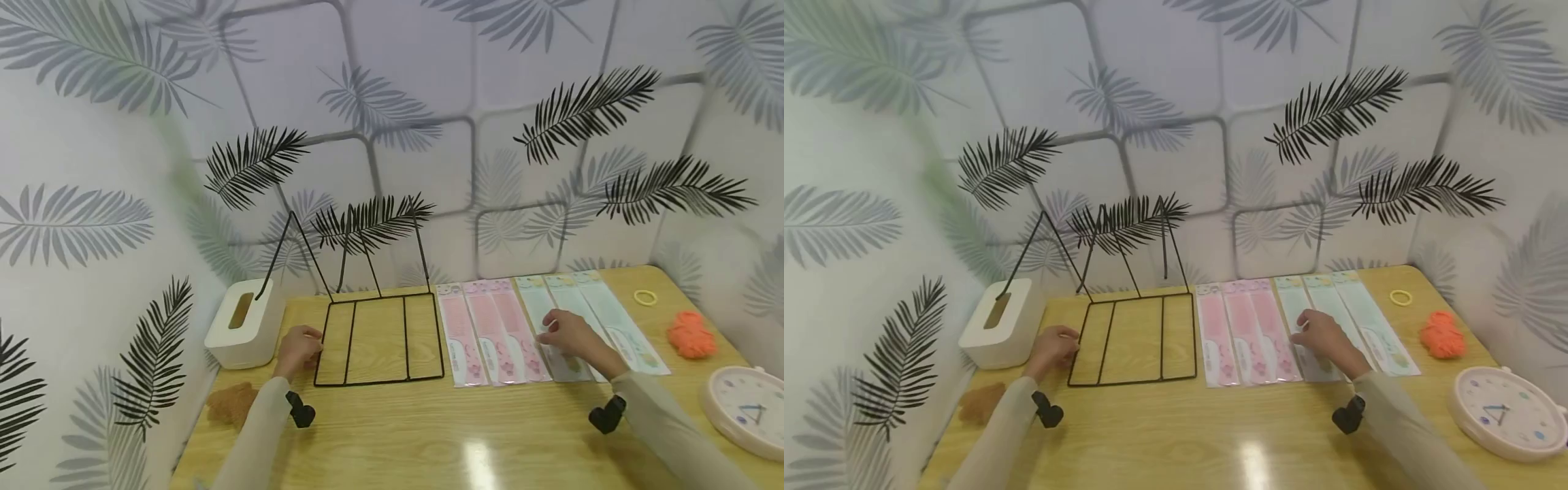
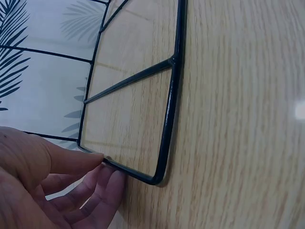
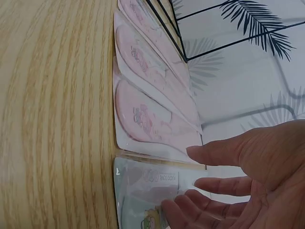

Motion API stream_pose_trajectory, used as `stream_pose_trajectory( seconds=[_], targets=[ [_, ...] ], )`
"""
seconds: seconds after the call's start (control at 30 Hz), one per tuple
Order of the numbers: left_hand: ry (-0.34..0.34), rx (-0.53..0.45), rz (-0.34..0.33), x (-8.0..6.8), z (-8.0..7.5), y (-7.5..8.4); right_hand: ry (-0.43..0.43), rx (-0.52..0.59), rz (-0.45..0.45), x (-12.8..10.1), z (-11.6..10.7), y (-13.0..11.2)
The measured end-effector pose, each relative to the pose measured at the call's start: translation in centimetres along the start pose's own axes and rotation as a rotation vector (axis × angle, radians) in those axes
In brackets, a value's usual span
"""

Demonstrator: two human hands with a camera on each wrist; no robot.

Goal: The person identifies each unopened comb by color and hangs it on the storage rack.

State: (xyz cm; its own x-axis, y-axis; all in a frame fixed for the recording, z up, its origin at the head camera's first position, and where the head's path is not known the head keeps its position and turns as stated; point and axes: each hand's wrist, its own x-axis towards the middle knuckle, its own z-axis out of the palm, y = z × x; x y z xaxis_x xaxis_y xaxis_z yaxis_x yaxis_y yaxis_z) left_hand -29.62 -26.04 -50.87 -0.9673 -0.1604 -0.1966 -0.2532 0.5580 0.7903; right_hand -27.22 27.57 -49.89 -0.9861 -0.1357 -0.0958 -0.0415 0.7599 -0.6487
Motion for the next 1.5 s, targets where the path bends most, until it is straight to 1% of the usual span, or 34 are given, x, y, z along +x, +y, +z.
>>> stream_pose_trajectory(
  seconds=[0.13,0.23,0.3,0.5,0.6,0.7,0.9,1.03,1.1,1.2,1.27,1.37,1.5],
  targets=[
    [0.004,0.009,-0.007,0.2,-0.2,-0.1,-0.015,0.025,0.026,0.2,0.2,-0.6],
    [0.002,0.019,-0.02,0.5,-0.2,-0.2,-0.016,0.026,0.009,0.3,0.6,-0.9],
    [0.001,0.02,-0.032,0.6,-0.2,-0.1,-0.011,0.003,0.009,0.4,1.0,-1.1],
    [-0.006,0.043,-0.034,0.4,-0.1,0.2,0.012,-0.121,0.085,0.9,2.3,-1.8],
    [-0.01,0.06,-0.048,0.3,-0.2,0.2,0.012,-0.164,0.109,1.2,2.9,-2.2],
    [-0.018,0.069,-0.056,0.3,-0.2,0.1,0.012,-0.176,0.129,1.5,3.2,-2.5],
    [-0.034,0.046,-0.062,0.8,-0.2,0.1,-0.029,-0.168,0.175,2.1,3.0,-3.0],
    [-0.032,0.049,-0.053,1.0,-0.4,0.0,-0.046,-0.176,0.165,2.3,2.8,-3.3],
    [-0.023,0.048,-0.064,0.9,-0.7,-0.2,-0.056,-0.148,0.139,2.4,2.8,-3.3],
    [-0.022,0.05,-0.07,0.5,-0.9,-0.2,-0.097,-0.06,0.125,2.6,2.3,-2.9],
    [-0.02,0.047,-0.074,0.4,-1.0,0.0,-0.129,0.014,0.133,2.7,1.3,-2.5],
    [-0.021,0.049,-0.063,0.3,-0.8,0.3,-0.18,0.119,0.176,2.6,-0.6,-1.7],
    [-0.018,0.043,-0.05,0.4,-0.5,0.6,-0.223,0.218,0.187,1.7,-3.1,-0.4]
  ],
)
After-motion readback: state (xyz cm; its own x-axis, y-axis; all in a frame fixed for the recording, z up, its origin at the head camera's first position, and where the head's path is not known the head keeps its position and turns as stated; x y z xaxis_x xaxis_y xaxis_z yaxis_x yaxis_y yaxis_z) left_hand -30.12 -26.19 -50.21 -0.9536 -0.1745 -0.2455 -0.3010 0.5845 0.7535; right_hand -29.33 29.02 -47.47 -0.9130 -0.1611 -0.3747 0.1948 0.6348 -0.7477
